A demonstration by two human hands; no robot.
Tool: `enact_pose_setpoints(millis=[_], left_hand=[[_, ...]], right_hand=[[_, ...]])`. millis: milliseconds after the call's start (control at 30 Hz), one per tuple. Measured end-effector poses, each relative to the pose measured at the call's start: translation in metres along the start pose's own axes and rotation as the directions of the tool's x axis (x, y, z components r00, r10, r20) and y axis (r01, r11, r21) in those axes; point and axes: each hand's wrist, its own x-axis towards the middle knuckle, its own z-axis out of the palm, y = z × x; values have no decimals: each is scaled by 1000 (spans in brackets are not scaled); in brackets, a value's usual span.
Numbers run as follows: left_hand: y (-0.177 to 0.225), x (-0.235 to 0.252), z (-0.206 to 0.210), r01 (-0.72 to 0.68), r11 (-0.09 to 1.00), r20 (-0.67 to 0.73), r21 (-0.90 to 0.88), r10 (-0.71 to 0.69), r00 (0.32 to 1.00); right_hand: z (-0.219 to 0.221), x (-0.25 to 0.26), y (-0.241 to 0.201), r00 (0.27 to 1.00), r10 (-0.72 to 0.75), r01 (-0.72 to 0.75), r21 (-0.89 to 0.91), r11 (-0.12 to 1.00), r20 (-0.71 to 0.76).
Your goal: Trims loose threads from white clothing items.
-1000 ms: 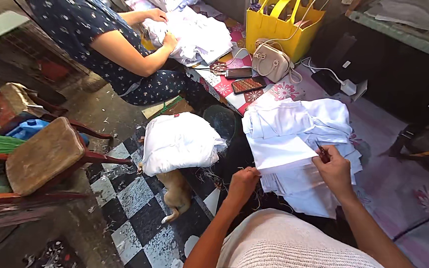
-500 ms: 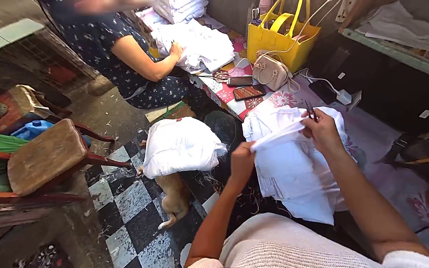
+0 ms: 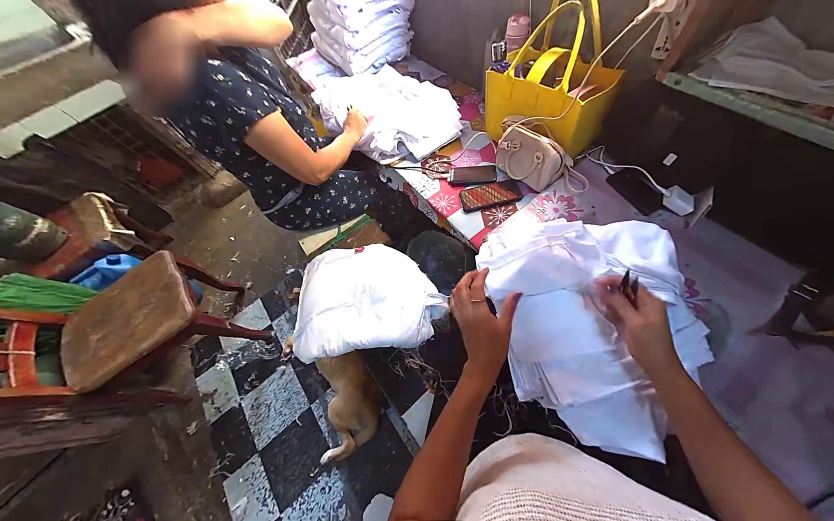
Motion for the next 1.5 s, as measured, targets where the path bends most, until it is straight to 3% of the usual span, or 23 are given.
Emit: enact_pose_setpoints(millis=[100, 167, 233, 300, 333, 400, 467, 500, 533, 567, 600, 667, 700, 800, 900, 1000, 1067, 1167, 1300, 1400, 1500], left_hand=[[-24, 34, 26, 188, 956, 41, -226, -184, 982], [-55, 61, 32, 446, 780, 147, -438, -427, 892], [-74, 83, 21, 500, 705, 80, -503, -538, 839], [-71, 99, 6, 438, 726, -93, -530, -563, 821], [-60, 101, 2, 386, 768, -156, -511, -524, 837], [-28, 92, 5, 254, 885, -153, -390, -335, 930], [3, 66, 26, 9, 964, -79, -265, -31, 996], [19, 50, 40, -119, 962, -4, -245, 122, 992], [33, 33, 50, -207, 946, 140, -249, 246, 959], [47, 18, 57, -256, 935, 332, -247, 330, 884], [58, 4, 62, -268, 938, 539, -222, 347, 767], [72, -17, 69, -280, 955, 795, -94, 241, 557], [70, -26, 71, -280, 958, 815, -61, 210, 540], [52, -31, 59, -235, 963, 715, -132, 257, 650], [45, -19, 35, -150, 971, 743, -188, 240, 625], [43, -18, 24, -100, 947, 652, -305, 284, 703], [49, -22, 21, -171, 928, 522, -331, 331, 786], [40, -14, 21, -319, 935, 265, -156, 351, 898], [2, -8, 28, -207, 978, 188, 26, 199, 962], [32, -30, 25, -248, 960, 110, -127, 262, 959], [34, -43, 33, -2, 938, 372, -346, 139, 918]], right_hand=[[-24, -42, 19, 988, -102, 122, -189, 974, 116], [-38, -60, 36, 986, -99, 137, -329, 934, 131], [-47, -70, 48, 987, -108, 148, -430, 890, 116], [-47, -73, 53, 988, -125, 150, -463, 873, 86], [-44, -72, 53, 988, -135, 154, -471, 868, 74], [-37, -68, 56, 985, -164, 171, -496, 852, 58], [-31, -63, 60, 981, -187, 184, -504, 844, 45], [-29, -62, 62, 981, -190, 184, -490, 852, 37], [-28, -62, 60, 983, -182, 173, -461, 870, 26], [-28, -63, 57, 986, -166, 155, -416, 896, 9], [-29, -64, 51, 989, -147, 132, -350, 927, -17], [-31, -66, 38, 991, -122, 107, -220, 970, -60], [-32, -68, 33, 990, -125, 109, -204, 973, -70], [-28, -70, 19, 985, -160, 142, -220, 965, -70], [-17, -63, 6, 981, -185, 165, -248, 955, -61], [4, -51, -2, 961, -266, 209, -441, 873, -71], [17, -44, 1, 931, -339, 207, -567, 797, -137], [27, -49, 16, 894, -387, 186, -600, 778, -226], [42, -81, 28, 975, -207, 153, -427, 891, -84], [38, -88, 28, 991, -67, 33, -274, 961, -115], [26, -87, 16, 992, 110, -120, -200, 972, -57]])
